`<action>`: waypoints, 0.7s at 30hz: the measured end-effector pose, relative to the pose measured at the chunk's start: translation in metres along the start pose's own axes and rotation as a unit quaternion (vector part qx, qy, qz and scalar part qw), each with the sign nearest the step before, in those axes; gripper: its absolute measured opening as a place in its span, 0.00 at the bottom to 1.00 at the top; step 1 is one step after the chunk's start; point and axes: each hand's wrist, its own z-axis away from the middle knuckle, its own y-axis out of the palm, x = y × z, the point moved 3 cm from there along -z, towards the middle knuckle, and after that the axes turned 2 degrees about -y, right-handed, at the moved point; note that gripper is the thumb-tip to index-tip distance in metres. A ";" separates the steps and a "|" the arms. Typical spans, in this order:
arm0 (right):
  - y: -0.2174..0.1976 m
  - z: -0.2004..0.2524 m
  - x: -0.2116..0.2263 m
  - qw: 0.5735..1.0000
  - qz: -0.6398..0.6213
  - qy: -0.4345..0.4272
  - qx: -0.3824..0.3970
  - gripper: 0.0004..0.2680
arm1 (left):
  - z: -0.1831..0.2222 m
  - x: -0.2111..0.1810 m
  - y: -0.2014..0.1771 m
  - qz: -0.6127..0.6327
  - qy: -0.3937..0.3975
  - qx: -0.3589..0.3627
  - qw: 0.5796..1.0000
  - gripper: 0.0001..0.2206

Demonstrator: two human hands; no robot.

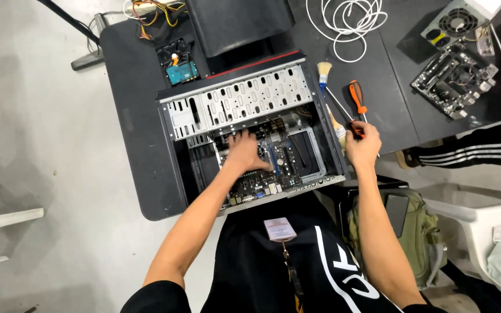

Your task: Installing and securing a motherboard inside a computer case using a screwdriver and cleaning components with a brush.

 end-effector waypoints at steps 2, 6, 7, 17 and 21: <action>0.026 -0.004 -0.014 0.996 -0.001 -0.074 0.053 0.12 | -0.004 -0.028 -0.004 -0.004 0.028 -0.129 0.991 0.39; 0.065 -0.002 -0.035 0.992 0.001 -0.110 0.070 0.15 | -0.062 -0.072 0.088 -0.087 0.173 -0.277 0.941 0.05; 0.062 0.001 -0.030 0.993 0.010 -0.060 0.104 0.15 | -0.072 -0.081 0.100 -0.104 0.212 -0.264 0.935 0.04; 0.133 -0.045 -0.147 0.968 0.084 0.028 0.234 0.12 | -0.031 -0.089 0.035 -0.072 0.315 -0.298 0.898 0.11; 0.080 -0.039 -0.076 0.956 0.058 0.060 0.282 0.13 | 0.040 -0.069 -0.015 -0.007 0.293 -0.459 0.839 0.05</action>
